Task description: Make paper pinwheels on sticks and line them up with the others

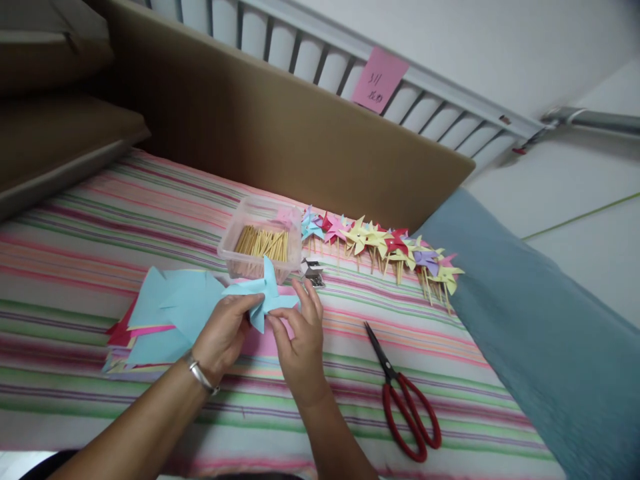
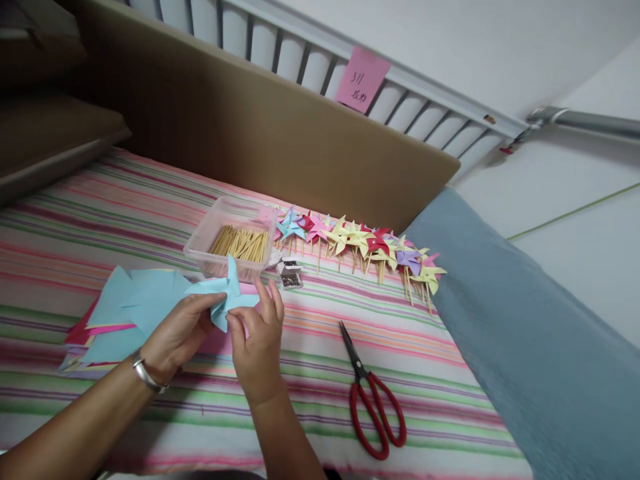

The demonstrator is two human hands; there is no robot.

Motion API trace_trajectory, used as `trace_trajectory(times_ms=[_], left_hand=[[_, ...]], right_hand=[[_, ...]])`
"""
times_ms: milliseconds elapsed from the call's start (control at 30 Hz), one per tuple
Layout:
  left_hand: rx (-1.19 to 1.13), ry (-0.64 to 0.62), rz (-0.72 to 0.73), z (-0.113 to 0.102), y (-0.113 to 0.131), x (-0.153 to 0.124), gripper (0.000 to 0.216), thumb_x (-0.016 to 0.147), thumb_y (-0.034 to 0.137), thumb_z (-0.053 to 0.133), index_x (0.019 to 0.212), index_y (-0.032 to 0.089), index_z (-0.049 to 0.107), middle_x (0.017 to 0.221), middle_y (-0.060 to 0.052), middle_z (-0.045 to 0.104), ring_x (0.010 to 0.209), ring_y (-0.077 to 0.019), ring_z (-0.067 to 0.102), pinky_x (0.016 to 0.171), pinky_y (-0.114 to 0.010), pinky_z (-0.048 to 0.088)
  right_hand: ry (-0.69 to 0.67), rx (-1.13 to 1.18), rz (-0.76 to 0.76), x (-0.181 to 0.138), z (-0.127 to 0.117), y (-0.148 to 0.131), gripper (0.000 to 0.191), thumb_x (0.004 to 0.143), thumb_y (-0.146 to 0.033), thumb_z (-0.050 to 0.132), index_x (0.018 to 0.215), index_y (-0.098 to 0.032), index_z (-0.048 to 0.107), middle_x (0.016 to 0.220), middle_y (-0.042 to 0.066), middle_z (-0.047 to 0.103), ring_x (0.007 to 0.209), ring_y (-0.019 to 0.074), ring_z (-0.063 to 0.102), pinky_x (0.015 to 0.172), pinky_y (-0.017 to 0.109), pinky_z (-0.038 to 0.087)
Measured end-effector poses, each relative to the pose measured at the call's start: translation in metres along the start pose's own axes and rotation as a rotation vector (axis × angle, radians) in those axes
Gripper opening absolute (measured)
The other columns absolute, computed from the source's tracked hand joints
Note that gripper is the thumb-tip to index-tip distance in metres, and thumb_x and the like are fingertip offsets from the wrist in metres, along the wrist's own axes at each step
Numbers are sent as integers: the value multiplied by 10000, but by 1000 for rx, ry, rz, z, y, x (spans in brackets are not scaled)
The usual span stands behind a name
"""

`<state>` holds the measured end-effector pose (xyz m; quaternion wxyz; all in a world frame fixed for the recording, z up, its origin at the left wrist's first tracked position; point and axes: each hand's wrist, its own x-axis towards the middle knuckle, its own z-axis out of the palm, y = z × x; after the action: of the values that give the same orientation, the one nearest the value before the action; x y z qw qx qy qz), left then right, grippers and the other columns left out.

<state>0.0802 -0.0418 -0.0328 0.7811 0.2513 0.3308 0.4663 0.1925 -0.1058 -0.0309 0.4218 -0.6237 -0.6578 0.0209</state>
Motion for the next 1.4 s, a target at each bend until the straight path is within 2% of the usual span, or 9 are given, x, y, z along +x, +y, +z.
trace_trajectory(times_ms=[167, 333, 467, 633, 800, 1000, 1300, 1400], left_hand=[[100, -16, 3, 4, -8, -2, 101, 646, 191, 714, 588, 135, 654, 552, 17, 605, 536, -98, 488, 559, -227, 389], [146, -15, -19, 8, -12, -5, 120, 640, 206, 706, 574, 125, 647, 539, 6, 587, 531, -103, 474, 535, -230, 373], [164, -21, -15, 9, -14, -5, 113, 638, 210, 709, 587, 122, 660, 560, -5, 595, 564, -116, 492, 570, -239, 391], [168, -13, -14, 9, -14, -5, 76, 631, 197, 713, 633, 124, 694, 503, 21, 521, 629, -145, 526, 643, -254, 413], [146, -72, -20, 10, -12, -6, 82, 656, 197, 701, 624, 122, 692, 598, -14, 605, 630, -138, 514, 654, -261, 411], [160, -87, -20, 10, -13, -6, 66, 681, 189, 686, 665, 127, 705, 535, 12, 534, 651, -149, 506, 688, -271, 408], [158, -104, -13, 15, -13, -8, 33, 684, 174, 692, 660, 151, 686, 653, -7, 625, 683, -148, 521, 740, -282, 404], [148, -115, -34, 12, -15, -6, 103, 686, 180, 692, 592, 151, 663, 615, -2, 621, 638, -134, 508, 700, -269, 403]], right_hand=[[28, 67, 141, 2, -1, 2, 116, 831, -208, 568, 740, -193, 638, 1367, 95, 443, 1332, 251, 264, 1060, 456, 255], [65, 78, 179, 3, -2, 5, 103, 819, -191, 576, 729, -191, 626, 1333, 104, 483, 1321, 237, 285, 1062, 428, 257], [81, 76, 215, 2, -1, 5, 75, 803, -203, 601, 730, -194, 619, 1315, 107, 500, 1311, 236, 302, 1058, 430, 263], [87, 86, 246, 3, 0, 5, 88, 796, -209, 610, 709, -198, 610, 1299, 103, 513, 1296, 233, 324, 1054, 432, 268], [92, 104, 269, 4, 0, 4, 92, 791, -203, 616, 700, -192, 613, 1281, 113, 527, 1280, 231, 350, 1053, 420, 270], [84, 120, 306, 5, -3, 5, 102, 782, -202, 622, 681, -191, 614, 1251, 116, 551, 1256, 233, 384, 1039, 412, 289], [87, 87, 341, 5, -3, 6, 100, 756, -187, 625, 656, -198, 619, 1234, 110, 567, 1235, 236, 407, 1027, 413, 298], [88, 82, 348, 5, -3, 7, 106, 747, -204, 642, 644, -198, 621, 1208, 110, 583, 1215, 238, 427, 1022, 408, 305]])
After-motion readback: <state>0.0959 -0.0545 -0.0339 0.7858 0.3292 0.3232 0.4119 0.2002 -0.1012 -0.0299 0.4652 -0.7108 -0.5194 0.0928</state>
